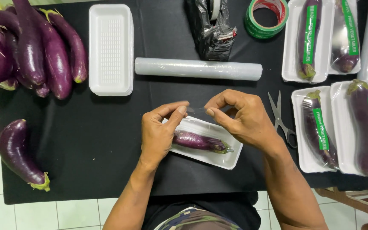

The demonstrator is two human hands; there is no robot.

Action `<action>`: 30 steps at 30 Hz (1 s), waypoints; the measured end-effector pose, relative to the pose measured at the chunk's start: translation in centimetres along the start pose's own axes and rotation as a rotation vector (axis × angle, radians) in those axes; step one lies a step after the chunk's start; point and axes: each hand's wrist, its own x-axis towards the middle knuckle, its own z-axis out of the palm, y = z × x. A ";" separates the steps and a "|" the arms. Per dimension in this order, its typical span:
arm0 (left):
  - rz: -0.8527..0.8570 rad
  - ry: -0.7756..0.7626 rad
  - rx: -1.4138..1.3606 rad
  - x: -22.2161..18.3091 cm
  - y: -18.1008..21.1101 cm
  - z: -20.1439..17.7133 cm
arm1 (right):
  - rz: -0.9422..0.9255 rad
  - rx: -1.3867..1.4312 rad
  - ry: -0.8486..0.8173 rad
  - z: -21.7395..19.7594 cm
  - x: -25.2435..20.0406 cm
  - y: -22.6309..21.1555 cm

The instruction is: The person places eggplants onto foam trays, wraps them with plastic film, and secures the film with adhesive tape and labels.

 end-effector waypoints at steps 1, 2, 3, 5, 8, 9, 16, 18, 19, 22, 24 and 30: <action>-0.002 0.005 0.001 0.3 0.0 -0.9 | -0.002 0.002 -0.005 -0.5 -0.1 -0.1; 0.057 0.044 0.092 0.7 0.0 -1.9 | 0.002 0.022 0.007 -1.0 -0.2 -0.2; 0.115 0.081 0.182 1.1 0.1 -2.8 | 0.007 0.041 0.021 -1.5 -0.2 -0.4; 0.164 -0.011 0.361 2.1 -1.1 -3.6 | -0.004 -0.025 -0.098 -1.9 0.6 -1.3; 0.162 -0.183 0.562 3.0 -1.9 -4.0 | -0.029 -0.063 -0.287 -1.8 1.6 -1.8; 0.109 -0.269 0.585 3.2 -2.1 -4.0 | -0.034 -0.031 -0.358 -1.5 2.0 -1.8; 0.074 -0.455 0.507 3.3 -3.1 -4.4 | 0.045 0.121 -0.523 1.2 4.7 1.0; 0.102 -0.457 0.507 3.4 -3.9 -4.4 | 0.099 0.089 -0.597 1.7 5.4 0.9; 0.103 -0.454 0.504 3.3 -3.8 -4.6 | 0.098 0.086 -0.599 2.0 5.6 0.7; 0.078 -0.442 0.378 2.9 -3.8 -5.1 | 0.102 0.100 -0.678 2.6 6.2 0.0; 0.122 -0.453 0.292 2.6 -3.9 -5.6 | 0.101 0.068 -0.693 3.0 6.8 -0.8; 0.061 -0.467 0.277 2.5 -3.4 -6.2 | 0.122 0.005 -0.667 3.1 7.5 -1.5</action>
